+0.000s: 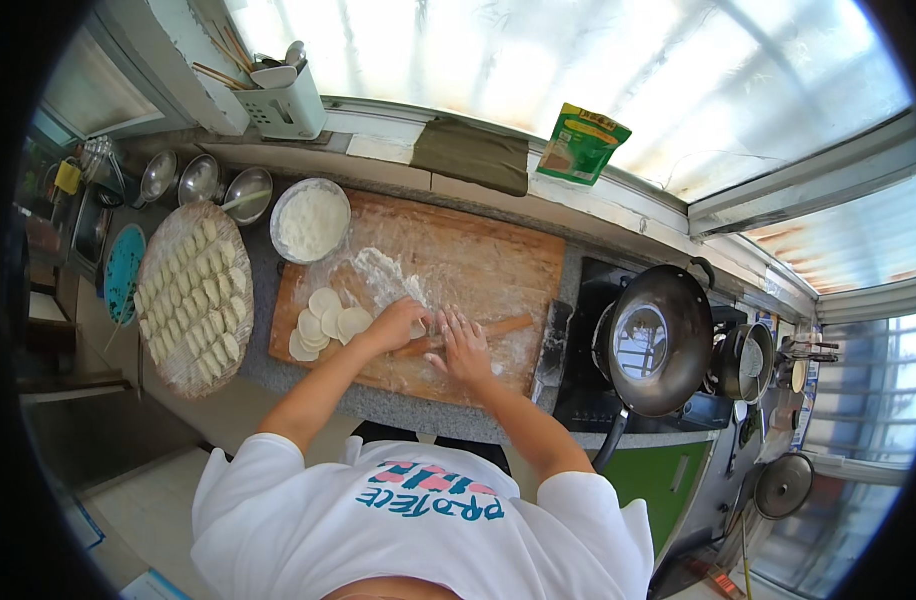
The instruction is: The person flattens small dough balls into circular wrappers using a rolling pin on a wooden board. They repeatedly roll, rotate, and stack the flattened dough pieces while working in a kitchen environment.
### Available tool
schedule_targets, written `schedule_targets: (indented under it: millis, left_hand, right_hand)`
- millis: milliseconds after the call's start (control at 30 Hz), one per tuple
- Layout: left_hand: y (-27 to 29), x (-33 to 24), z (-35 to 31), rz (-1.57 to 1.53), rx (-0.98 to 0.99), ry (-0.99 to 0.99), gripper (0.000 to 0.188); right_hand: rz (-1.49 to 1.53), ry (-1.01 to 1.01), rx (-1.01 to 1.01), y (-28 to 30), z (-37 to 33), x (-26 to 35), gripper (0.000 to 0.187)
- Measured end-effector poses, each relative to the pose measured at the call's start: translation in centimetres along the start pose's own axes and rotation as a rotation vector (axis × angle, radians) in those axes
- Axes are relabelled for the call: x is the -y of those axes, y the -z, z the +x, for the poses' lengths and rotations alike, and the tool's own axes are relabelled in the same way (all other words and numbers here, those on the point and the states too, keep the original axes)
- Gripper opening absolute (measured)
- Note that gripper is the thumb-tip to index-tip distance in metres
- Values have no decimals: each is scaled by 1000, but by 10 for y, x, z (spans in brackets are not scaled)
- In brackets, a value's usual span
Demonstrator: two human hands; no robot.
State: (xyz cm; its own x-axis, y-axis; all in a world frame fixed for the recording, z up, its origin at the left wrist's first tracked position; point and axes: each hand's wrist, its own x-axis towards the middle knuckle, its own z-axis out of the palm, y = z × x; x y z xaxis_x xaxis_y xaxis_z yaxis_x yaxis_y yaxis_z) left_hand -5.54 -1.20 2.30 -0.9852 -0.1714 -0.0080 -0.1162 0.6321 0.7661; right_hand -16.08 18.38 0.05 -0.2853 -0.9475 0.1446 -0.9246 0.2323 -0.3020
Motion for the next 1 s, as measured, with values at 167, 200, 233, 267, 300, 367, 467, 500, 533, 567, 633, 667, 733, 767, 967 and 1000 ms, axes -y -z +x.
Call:
schedule_targets:
  millis: [167, 200, 233, 267, 300, 367, 467, 500, 533, 567, 633, 667, 733, 767, 967, 1000]
  left_hand:
    - [2, 4, -3, -70, -254, 246, 20]
    - [5, 9, 2, -107, -234, 309, 19]
    - [6, 12, 3, -146, -220, 375, 19]
    - [5, 12, 2, -90, -179, 342, 20]
    - [4, 12, 2, -33, -138, 309, 21]
    - [0, 13, -1, 23, -68, 190, 24]
    - [-6, 17, -4, 25, -13, 3, 29]
    - [-6, 16, -5, 13, -26, -9, 28]
    - [-6, 14, -6, 2, -36, -21, 28]
    - [-6, 15, -6, -6, -113, 0, 27]
    - [-4, 16, -8, -18, -270, 40, 24]
    - [-2, 19, -7, -16, -270, 78, 22]
    - [-2, 21, -5, -21, -268, 154, 18]
    - [-1, 19, -4, -58, -250, 198, 18]
    - [-9, 22, -6, -76, -98, 34, 15]
    - [-12, 25, -7, -62, -96, -11, 15]
  right_hand:
    - [-2, -58, -51, 7, 80, -9, 88]
    - [-7, -59, -75, 7, 87, -11, 88]
    - [-14, -54, -96, 5, 90, -12, 88]
    - [-6, -46, -80, 5, 81, -10, 89]
    - [3, -40, -63, 6, 63, -5, 89]
    - [-1, -13, -33, 8, 22, 5, 89]
    - [-22, 19, 8, 11, -17, 8, 88]
    - [-24, 23, 32, 11, -20, 6, 88]
    - [-26, 23, 55, 13, -21, 6, 88]
    - [-23, 13, 51, 15, -10, 6, 88]
    - [-16, -6, 38, 14, 36, 0, 88]
    - [-19, -18, -12, 12, 57, -4, 88]
    - [-29, -45, -104, 7, 83, -10, 88]
    - [-25, -40, -110, 7, 80, -9, 89]
    - [7, -8, -7, 7, 1, 6, 92]
    - [5, 11, -4, 6, -10, 6, 92]
